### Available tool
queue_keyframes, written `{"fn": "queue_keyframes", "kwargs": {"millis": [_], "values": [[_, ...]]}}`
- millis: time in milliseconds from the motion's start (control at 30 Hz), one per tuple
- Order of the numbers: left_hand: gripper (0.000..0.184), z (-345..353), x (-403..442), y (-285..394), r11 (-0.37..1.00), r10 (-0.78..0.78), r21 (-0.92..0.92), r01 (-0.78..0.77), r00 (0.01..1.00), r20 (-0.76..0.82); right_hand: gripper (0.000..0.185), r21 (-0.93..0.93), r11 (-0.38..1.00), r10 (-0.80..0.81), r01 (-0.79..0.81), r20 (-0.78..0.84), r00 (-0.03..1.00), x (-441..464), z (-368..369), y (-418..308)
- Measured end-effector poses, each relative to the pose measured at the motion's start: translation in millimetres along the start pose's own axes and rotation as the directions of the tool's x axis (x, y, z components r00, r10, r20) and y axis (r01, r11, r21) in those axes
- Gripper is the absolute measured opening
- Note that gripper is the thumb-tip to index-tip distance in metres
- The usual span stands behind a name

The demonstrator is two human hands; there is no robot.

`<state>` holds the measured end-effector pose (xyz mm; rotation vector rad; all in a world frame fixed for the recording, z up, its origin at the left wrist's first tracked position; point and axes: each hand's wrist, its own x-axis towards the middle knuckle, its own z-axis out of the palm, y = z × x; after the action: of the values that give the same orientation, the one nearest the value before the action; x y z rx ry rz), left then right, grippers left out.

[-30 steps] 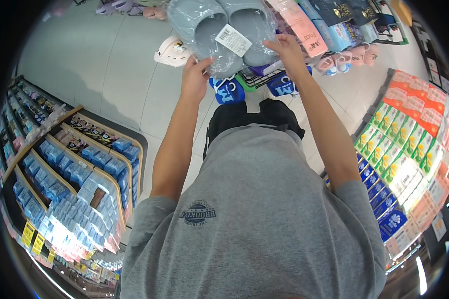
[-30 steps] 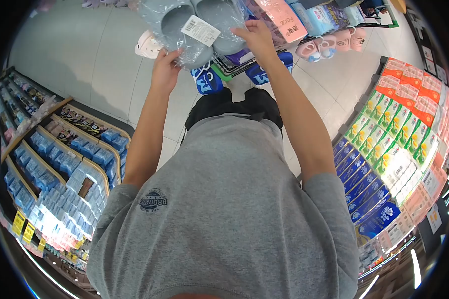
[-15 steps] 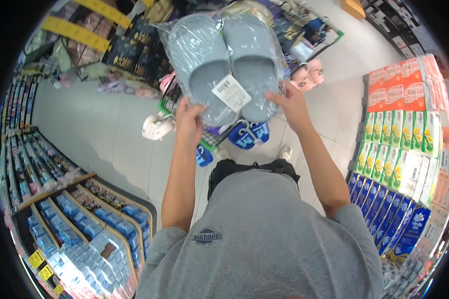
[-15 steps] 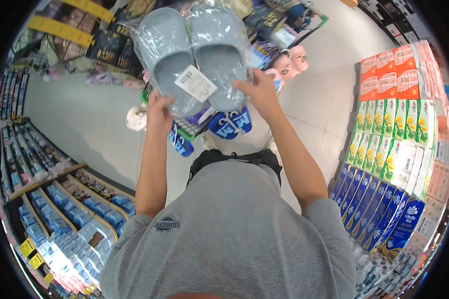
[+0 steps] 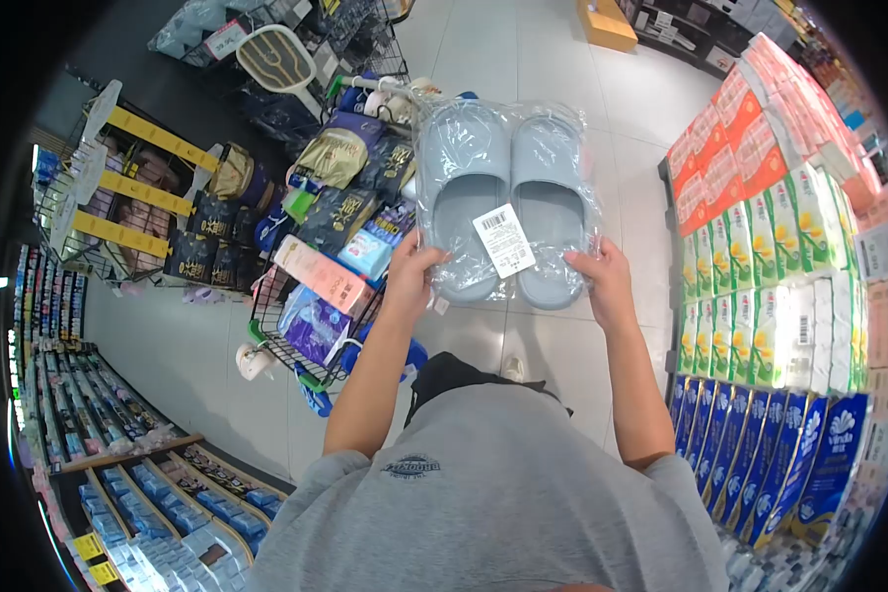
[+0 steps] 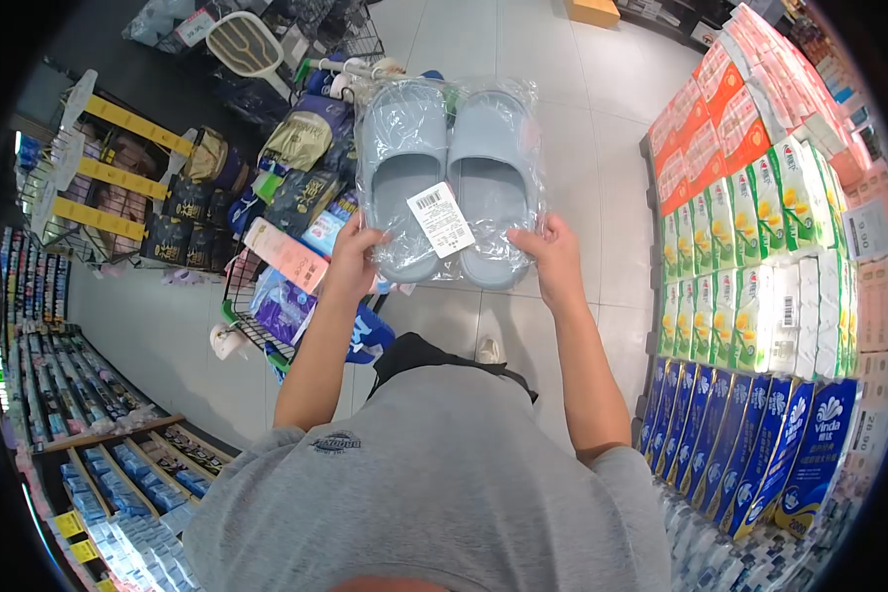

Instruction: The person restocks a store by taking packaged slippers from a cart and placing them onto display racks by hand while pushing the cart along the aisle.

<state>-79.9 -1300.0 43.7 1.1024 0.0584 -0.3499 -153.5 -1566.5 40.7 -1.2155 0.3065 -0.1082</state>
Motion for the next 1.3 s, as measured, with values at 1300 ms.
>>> {"fn": "queue_keyframes", "kwargs": {"millis": [1300], "values": [[0.041, 173.9, 555.5, 15.5, 0.976, -0.038, -0.215, 0.023, 0.997, -0.065, 0.028, 0.021, 0.997, 0.072, -0.079, 0.217, 0.974, 594.9, -103.6, -150.1]]}}
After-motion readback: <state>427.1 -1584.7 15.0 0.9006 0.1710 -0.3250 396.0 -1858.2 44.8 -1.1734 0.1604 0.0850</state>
